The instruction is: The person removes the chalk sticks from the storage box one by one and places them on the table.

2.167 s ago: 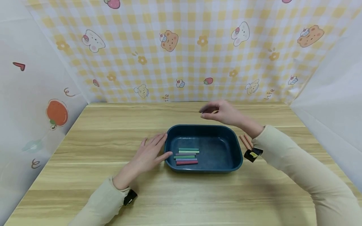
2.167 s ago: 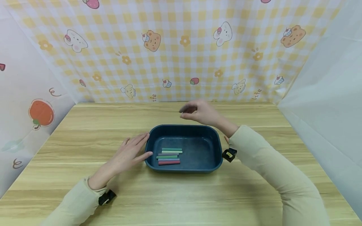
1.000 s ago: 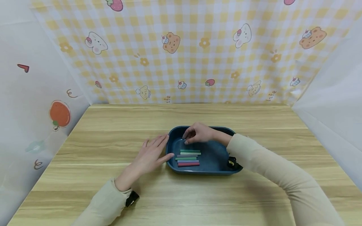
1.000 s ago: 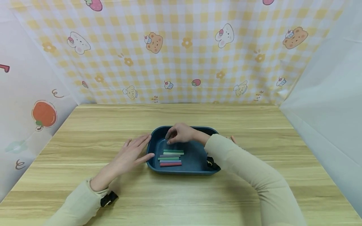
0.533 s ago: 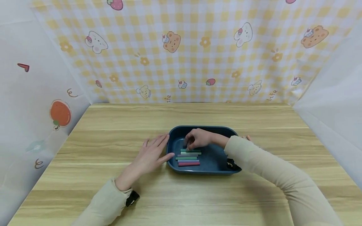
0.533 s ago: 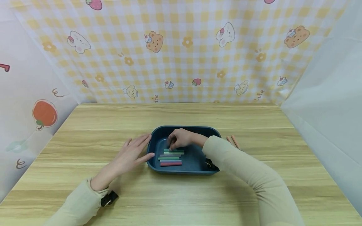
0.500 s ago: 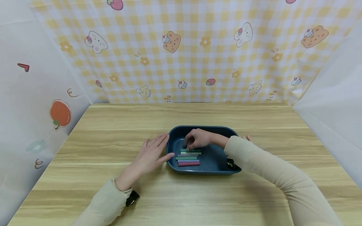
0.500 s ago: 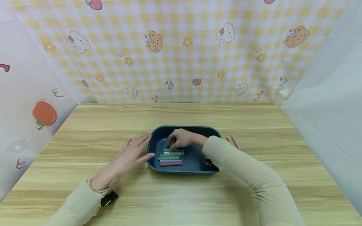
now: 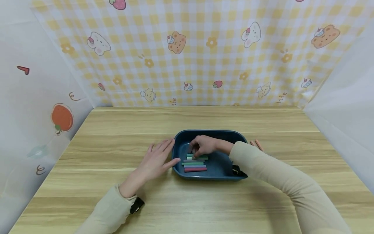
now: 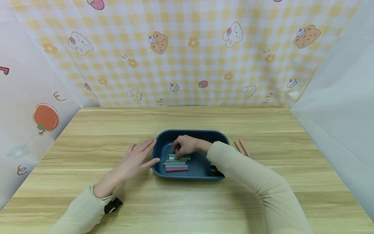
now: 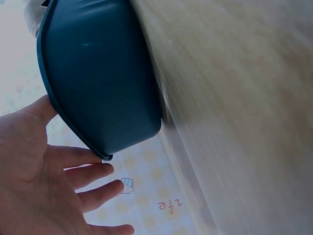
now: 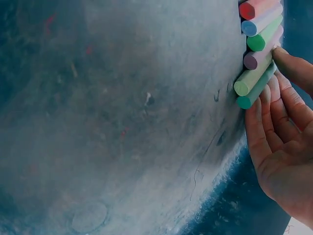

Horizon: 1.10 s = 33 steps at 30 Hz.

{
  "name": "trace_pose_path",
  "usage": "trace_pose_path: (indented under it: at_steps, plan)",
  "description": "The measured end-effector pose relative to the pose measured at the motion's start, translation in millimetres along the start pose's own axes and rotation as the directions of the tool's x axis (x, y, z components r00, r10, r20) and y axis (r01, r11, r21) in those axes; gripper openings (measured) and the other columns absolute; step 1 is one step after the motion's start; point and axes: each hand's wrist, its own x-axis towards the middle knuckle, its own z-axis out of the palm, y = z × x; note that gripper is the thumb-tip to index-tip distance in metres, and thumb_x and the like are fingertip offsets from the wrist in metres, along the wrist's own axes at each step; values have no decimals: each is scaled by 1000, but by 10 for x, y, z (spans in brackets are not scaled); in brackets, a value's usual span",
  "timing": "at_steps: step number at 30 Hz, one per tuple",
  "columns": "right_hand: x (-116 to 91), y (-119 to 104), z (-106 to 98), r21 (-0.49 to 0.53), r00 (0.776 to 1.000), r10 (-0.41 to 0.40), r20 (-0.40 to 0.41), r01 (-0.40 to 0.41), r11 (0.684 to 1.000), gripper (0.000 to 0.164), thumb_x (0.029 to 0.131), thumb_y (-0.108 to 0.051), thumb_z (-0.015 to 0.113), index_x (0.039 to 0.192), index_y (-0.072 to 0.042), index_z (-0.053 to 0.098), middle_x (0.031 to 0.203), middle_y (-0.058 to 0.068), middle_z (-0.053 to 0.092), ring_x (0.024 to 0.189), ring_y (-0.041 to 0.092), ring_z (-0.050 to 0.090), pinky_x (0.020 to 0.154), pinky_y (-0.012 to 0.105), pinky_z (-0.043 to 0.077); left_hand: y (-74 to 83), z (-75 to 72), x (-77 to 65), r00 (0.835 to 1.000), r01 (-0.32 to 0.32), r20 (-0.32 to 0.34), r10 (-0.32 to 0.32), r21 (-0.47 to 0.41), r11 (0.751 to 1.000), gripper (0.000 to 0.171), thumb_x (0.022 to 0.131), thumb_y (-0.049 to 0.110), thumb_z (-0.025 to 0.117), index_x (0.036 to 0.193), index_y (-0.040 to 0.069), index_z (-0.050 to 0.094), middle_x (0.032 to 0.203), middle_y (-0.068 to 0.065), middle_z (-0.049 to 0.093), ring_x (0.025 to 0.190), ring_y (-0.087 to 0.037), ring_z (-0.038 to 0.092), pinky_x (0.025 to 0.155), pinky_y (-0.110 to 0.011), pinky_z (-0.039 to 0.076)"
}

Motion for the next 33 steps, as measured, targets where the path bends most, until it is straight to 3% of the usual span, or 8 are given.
trace_pose_path:
  at_steps: [15, 33]
  plan:
    - [13, 17, 3, 28, 1000, -27, 12, 26, 999, 16, 79, -9, 65, 94, -6, 61, 80, -2, 56, 72, 11, 52, 65, 25, 44, -2, 3, -1, 1000, -1, -5, 1, 0, 1000, 68, 87, 49, 45, 136, 3, 32, 138, -11, 32, 127, -25, 25, 94, -58, 17]
    - [-42, 48, -129, 57, 990, -106, -98, 112, 992, 18, 83, -8, 60, 100, -3, 62, 86, 0, 59, 76, 11, 54, 69, 24, 46, 0, 2, 1, 1000, 2, -1, -2, -3, 1000, 68, 87, 49, 46, 136, 3, 32, 139, -10, 30, 127, -26, 24, 94, -58, 17]
